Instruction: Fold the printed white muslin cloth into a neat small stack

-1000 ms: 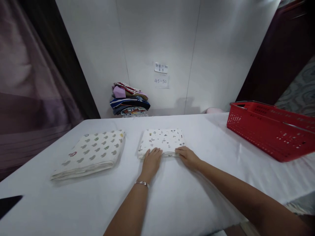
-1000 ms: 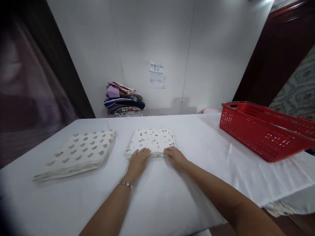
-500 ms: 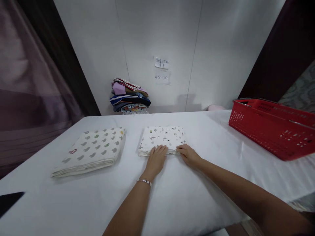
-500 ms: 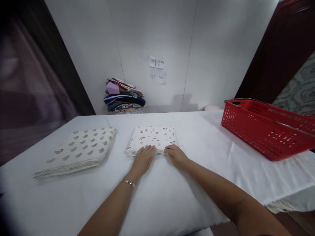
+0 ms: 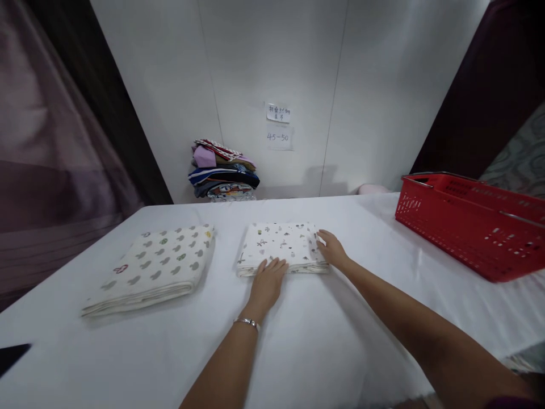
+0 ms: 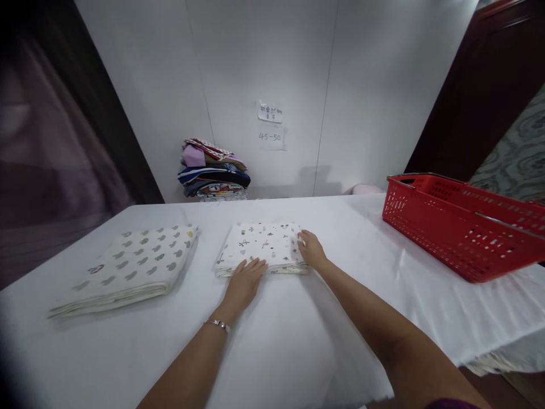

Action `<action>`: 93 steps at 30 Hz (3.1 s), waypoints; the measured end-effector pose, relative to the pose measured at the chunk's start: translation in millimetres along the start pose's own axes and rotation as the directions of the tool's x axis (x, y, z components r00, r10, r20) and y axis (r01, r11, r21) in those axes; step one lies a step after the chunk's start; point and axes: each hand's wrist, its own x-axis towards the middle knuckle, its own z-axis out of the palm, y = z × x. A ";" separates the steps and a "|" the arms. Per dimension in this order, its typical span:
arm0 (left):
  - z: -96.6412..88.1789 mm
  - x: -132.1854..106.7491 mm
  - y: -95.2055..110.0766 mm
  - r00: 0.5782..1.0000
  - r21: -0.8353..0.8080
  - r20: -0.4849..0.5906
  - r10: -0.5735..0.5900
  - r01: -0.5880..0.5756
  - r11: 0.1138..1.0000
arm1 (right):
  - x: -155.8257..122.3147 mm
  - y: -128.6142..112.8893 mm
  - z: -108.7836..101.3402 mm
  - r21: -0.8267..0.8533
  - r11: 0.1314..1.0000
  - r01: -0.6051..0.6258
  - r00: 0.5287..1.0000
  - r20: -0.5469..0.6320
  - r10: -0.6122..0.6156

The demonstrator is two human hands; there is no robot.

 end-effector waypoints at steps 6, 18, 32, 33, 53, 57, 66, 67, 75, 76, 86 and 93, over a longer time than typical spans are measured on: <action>0.7 0.0 -1.6 1.000 -0.010 -0.019 0.016 -0.016 1.000 | -1.8 -0.7 20.6 -0.124 0.992 0.014 0.957 0.290 0.023; 0.1 0.0 -0.6 1.000 -0.066 -0.005 -0.021 0.021 0.998 | 24.9 -15.2 17.5 -0.230 0.972 0.040 0.970 0.241 0.018; 1.5 -1.9 0.5 1.000 -0.100 0.003 -0.031 0.031 0.995 | 24.1 -59.5 31.6 -0.297 0.933 0.202 0.931 0.354 -0.089; 1.0 -2.0 0.9 1.000 -0.100 0.005 -0.030 0.031 0.995 | 24.0 -67.6 33.2 -0.266 0.940 0.215 0.919 0.381 -0.102; -25.8 -9.1 -37.1 0.763 -0.278 -0.397 -0.510 0.430 0.859 | 15.2 -43.4 62.2 -0.278 0.923 0.266 0.901 0.413 -0.135; -29.0 -12.3 -49.5 0.631 -0.300 -0.273 -0.727 0.662 0.687 | 13.9 -44.2 61.8 -0.271 0.927 0.260 0.903 0.407 -0.135; -41.2 -13.3 -38.4 0.597 -0.358 0.037 -0.801 0.757 0.547 | 13.4 -41.1 48.9 -0.222 0.934 0.280 0.867 0.477 -0.146; -40.0 -16.6 -33.8 0.593 -0.387 0.078 -0.801 0.759 0.524 | 12.7 -36.7 44.3 -0.201 0.933 0.299 0.849 0.503 -0.163; -30.9 -46.9 17.2 0.612 -0.765 0.301 -0.731 0.613 0.198 | 9.2 -17.0 13.7 -0.047 0.927 0.371 0.717 0.649 -0.254; -32.3 -47.0 18.9 0.593 -0.778 0.333 -0.733 0.612 0.141 | 9.8 -21.6 13.8 -0.055 0.938 0.342 0.724 0.651 -0.226; -24.3 -45.2 6.8 0.574 -0.653 0.284 -0.768 0.702 0.283 | -5.6 -58.3 38.7 -0.175 0.929 0.327 0.808 0.562 -0.178; -41.1 -44.2 -20.8 0.600 -0.645 0.181 -0.780 0.671 0.366 | -14.3 -77.4 41.3 -0.159 0.968 0.193 0.826 0.558 -0.073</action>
